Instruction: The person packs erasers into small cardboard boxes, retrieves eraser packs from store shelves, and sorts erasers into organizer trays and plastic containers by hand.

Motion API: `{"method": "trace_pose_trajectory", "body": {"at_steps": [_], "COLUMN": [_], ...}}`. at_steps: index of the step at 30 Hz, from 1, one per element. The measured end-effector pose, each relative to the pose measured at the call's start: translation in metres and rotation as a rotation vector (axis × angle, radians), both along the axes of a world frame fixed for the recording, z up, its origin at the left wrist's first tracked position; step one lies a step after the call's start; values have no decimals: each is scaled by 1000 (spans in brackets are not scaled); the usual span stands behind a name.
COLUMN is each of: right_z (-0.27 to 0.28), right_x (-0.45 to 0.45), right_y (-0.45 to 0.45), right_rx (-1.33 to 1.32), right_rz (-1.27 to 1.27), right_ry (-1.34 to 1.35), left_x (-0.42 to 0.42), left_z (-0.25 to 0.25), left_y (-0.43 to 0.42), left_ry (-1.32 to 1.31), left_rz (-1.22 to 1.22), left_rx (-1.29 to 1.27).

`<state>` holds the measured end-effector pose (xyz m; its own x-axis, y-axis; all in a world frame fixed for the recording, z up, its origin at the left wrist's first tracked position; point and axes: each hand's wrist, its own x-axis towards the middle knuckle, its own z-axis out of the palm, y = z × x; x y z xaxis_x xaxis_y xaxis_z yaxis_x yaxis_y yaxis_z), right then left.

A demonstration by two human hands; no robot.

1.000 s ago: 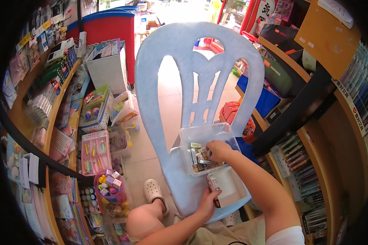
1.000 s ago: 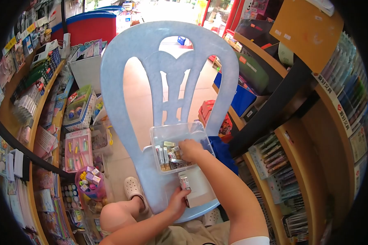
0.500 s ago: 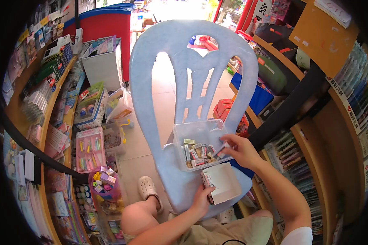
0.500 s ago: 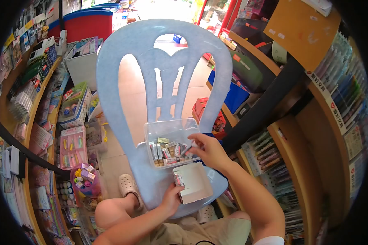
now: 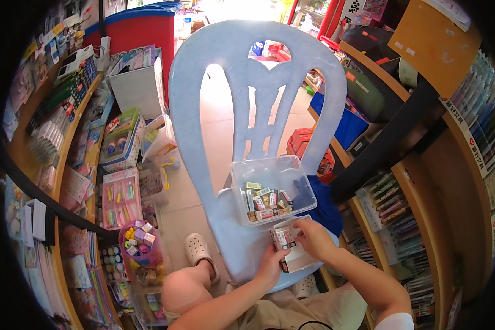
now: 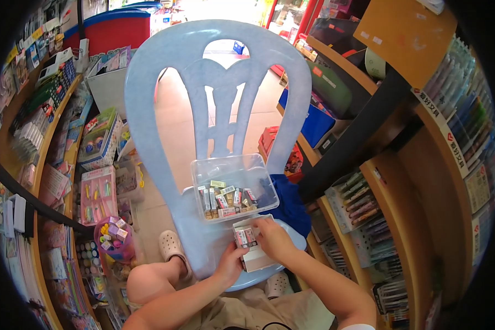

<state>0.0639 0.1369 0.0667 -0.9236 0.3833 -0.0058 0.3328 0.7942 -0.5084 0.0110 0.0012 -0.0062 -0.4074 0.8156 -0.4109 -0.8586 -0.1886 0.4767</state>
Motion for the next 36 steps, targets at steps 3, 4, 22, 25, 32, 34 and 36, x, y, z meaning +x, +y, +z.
{"method": "trace_pose_trajectory", "body": {"at_steps": [3,4,22,25,32,34,36], "right_z": [1,1,-4,-21,-7,-10,-9], "right_x": [6,7,-120,-133,-128,-122,-119], "right_y": [-9,-11,52,57,49,52,54], "right_rx": [6,-3,322,326,392,492,489], "right_rz": [27,47,130,83,69,148,198], "right_ry": [-100,-138,-277,-549,-544,-416,-354], "left_x": [-1,-1,-1,-3,-1,-2,-2], "left_z": [-6,-8,-3,-1,-7,-1,-4], "left_y": [1,1,-3,-3,-1,-1,1], "left_ry": [2,11,-31,-27,-55,-67,-69], "left_rz": [-31,-52,-13,-8,16,23,22], "left_rx": [-2,-1,-42,-44,-22,-18,-9]}}
